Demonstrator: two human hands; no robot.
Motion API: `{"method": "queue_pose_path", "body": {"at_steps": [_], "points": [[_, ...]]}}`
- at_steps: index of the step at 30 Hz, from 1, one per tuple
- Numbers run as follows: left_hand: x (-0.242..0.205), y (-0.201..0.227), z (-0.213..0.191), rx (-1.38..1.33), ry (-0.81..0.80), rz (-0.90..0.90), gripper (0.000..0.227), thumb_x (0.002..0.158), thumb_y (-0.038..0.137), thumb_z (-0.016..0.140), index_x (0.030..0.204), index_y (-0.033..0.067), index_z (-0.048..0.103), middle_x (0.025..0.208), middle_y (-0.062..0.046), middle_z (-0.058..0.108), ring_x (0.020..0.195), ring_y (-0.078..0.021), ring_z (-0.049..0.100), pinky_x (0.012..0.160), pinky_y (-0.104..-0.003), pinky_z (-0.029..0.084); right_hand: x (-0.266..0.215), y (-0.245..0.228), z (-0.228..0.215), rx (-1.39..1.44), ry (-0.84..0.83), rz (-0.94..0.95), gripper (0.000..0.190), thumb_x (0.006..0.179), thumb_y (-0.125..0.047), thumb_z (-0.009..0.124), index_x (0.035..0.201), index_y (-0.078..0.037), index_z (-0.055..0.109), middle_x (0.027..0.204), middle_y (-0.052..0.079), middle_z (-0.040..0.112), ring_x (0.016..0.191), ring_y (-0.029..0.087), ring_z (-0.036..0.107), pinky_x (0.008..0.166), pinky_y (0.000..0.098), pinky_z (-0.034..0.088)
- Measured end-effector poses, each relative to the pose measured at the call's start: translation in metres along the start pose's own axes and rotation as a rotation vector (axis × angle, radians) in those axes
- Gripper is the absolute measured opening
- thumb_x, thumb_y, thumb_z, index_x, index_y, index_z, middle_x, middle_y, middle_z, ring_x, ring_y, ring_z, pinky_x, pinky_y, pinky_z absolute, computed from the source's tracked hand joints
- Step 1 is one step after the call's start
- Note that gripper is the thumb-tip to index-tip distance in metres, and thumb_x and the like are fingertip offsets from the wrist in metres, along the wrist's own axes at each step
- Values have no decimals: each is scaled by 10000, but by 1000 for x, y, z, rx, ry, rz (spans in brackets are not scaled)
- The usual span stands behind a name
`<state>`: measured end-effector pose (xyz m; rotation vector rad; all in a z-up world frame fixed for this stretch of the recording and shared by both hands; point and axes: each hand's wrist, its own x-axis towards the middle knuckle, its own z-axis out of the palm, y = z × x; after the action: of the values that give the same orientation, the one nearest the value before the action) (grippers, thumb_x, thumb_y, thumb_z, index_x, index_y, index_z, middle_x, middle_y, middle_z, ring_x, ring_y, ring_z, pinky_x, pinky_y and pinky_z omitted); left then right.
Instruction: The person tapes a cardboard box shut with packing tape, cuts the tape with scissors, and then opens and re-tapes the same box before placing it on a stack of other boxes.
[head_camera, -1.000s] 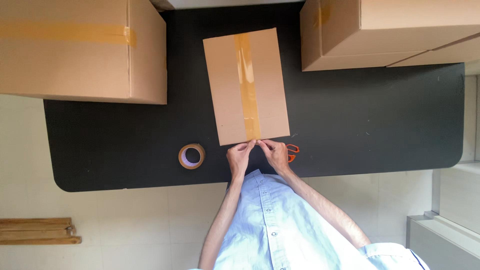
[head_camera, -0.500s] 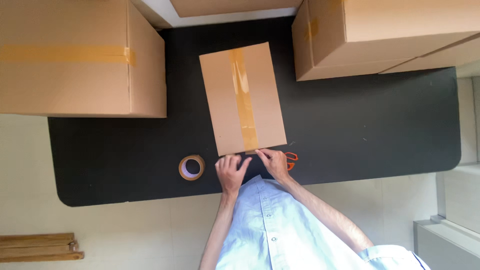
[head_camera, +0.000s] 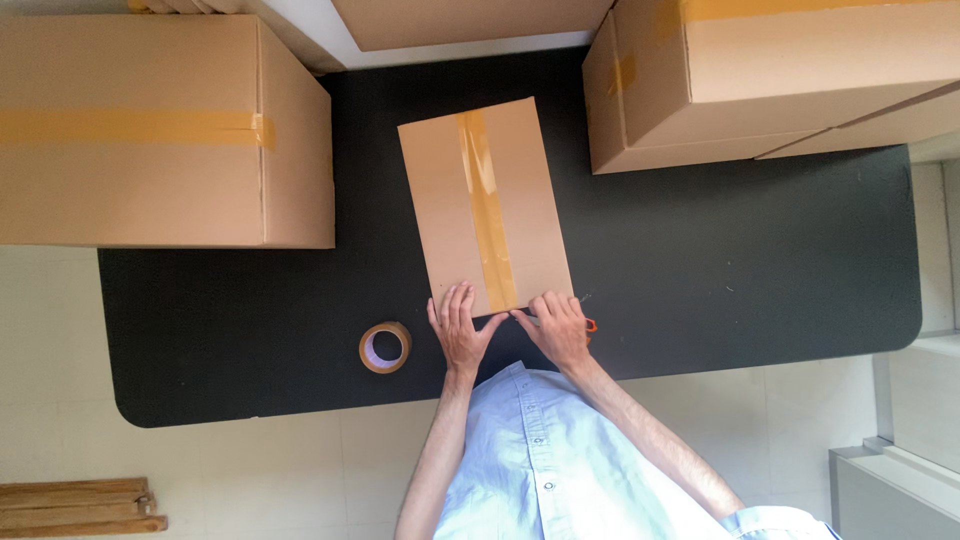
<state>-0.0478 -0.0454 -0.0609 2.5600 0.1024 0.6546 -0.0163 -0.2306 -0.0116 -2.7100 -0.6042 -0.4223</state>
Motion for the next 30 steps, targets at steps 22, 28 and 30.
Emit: {"method": "queue_pose_path", "body": {"at_steps": [22,28,30], "points": [[-15,-19,15,282,54,180,670,803,494,778,1376,190,610,1438,-2,607,1367,-208,517,1140,-563,421,-10,11,36,48,-19,67,644,810,-431,820,1319,-161,531,1556,109,478,1482,297,400,1141,583,351],[11,10,-26,88,-111,50,804,789,745,681,1373,199,597,1454,-16,577,1380,-194,497,1192,-562,305,5,-2,2,-2,-122,71,1046,696,-474,855,1541,-110,357,1627,139,373,1534,283,297,1214,652,185],[22,4,-28,46,-164,-45,431,950,571,567,1203,237,669,1217,50,675,1201,-138,617,1197,-498,298,10,-6,-6,151,-175,82,819,924,-547,636,1555,-112,347,1610,151,377,1531,277,304,1224,674,29]]}}
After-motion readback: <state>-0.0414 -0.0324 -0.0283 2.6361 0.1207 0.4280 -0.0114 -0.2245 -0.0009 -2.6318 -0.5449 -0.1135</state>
